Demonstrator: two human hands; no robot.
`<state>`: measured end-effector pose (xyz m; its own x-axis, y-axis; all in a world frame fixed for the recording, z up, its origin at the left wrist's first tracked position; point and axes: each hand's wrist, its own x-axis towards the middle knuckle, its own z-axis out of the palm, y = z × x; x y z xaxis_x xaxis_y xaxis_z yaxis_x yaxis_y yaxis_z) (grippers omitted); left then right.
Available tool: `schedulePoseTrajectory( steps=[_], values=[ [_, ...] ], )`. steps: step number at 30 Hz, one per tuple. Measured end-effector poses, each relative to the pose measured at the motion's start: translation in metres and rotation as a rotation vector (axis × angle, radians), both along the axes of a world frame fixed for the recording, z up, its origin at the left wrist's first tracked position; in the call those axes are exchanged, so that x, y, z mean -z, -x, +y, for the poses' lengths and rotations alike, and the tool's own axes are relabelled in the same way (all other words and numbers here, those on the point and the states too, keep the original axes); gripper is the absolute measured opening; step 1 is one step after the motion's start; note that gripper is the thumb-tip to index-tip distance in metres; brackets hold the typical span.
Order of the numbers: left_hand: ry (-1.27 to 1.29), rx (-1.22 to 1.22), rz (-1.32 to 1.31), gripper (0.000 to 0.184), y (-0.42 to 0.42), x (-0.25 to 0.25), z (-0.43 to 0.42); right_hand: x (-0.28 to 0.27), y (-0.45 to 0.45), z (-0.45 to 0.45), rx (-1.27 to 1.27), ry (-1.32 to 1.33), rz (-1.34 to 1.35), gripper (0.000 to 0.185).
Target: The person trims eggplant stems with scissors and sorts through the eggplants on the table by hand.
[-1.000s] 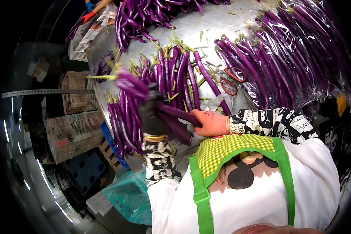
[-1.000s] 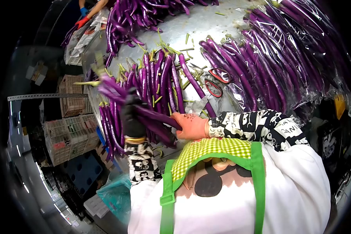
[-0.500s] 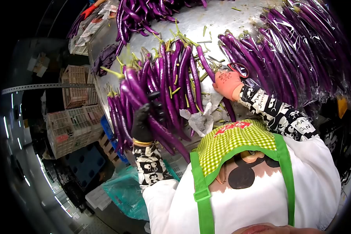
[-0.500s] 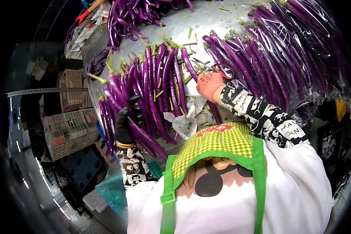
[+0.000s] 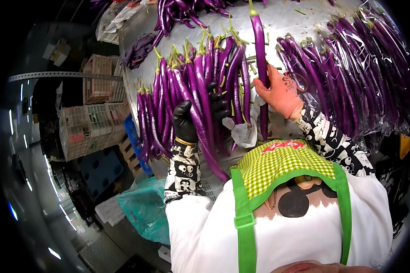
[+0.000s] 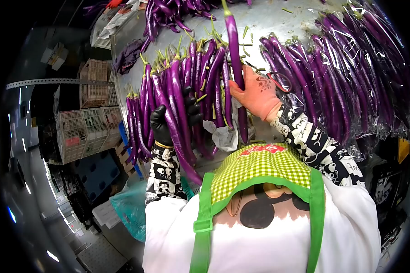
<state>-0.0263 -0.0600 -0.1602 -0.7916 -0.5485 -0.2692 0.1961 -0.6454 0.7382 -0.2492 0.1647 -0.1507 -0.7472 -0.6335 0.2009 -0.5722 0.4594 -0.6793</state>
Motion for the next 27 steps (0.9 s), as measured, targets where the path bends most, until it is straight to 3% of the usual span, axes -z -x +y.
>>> schedulePoseTrajectory(
  steps=[3,4,7,11,15,17,19,22,24,27],
  values=[
    [0.01,-0.032,-0.004,0.036,0.003,0.001,-0.001,-0.009,-0.001,-0.01,0.082,-0.081,0.045,0.075],
    [0.01,-0.044,-0.002,0.036,0.005,0.001,-0.003,-0.018,0.005,-0.013,0.074,-0.234,-0.025,0.089],
    [0.017,-0.065,0.005,0.037,0.009,0.001,-0.006,-0.006,0.017,-0.011,-0.028,-0.07,-0.031,0.075],
    [0.009,-0.08,0.003,0.038,0.017,0.001,-0.006,-0.047,-0.018,-0.014,-0.254,0.289,-0.59,0.066],
    [0.011,-0.073,-0.003,0.039,0.025,0.001,-0.007,-0.058,-0.057,-0.03,-0.345,0.278,-0.422,0.071],
    [0.003,-0.074,-0.006,0.039,0.027,0.002,-0.008,-0.044,-0.065,-0.041,-0.484,0.219,-0.091,0.077],
    [0.002,-0.078,-0.009,0.04,0.029,0.003,-0.009,-0.051,-0.076,-0.034,-0.602,0.064,-0.399,0.075],
    [0.012,-0.076,-0.009,0.041,0.032,0.002,-0.009,-0.032,-0.08,-0.026,-0.566,0.06,-0.518,0.075],
    [0.027,-0.071,-0.008,0.042,0.033,-0.002,-0.009,-0.041,-0.076,-0.013,-0.568,-0.099,-0.675,0.072],
    [0.246,-0.083,-0.023,0.043,0.032,-0.01,-0.028,-0.039,-0.059,0.012,-0.842,-0.31,-0.57,0.065]
  ],
)
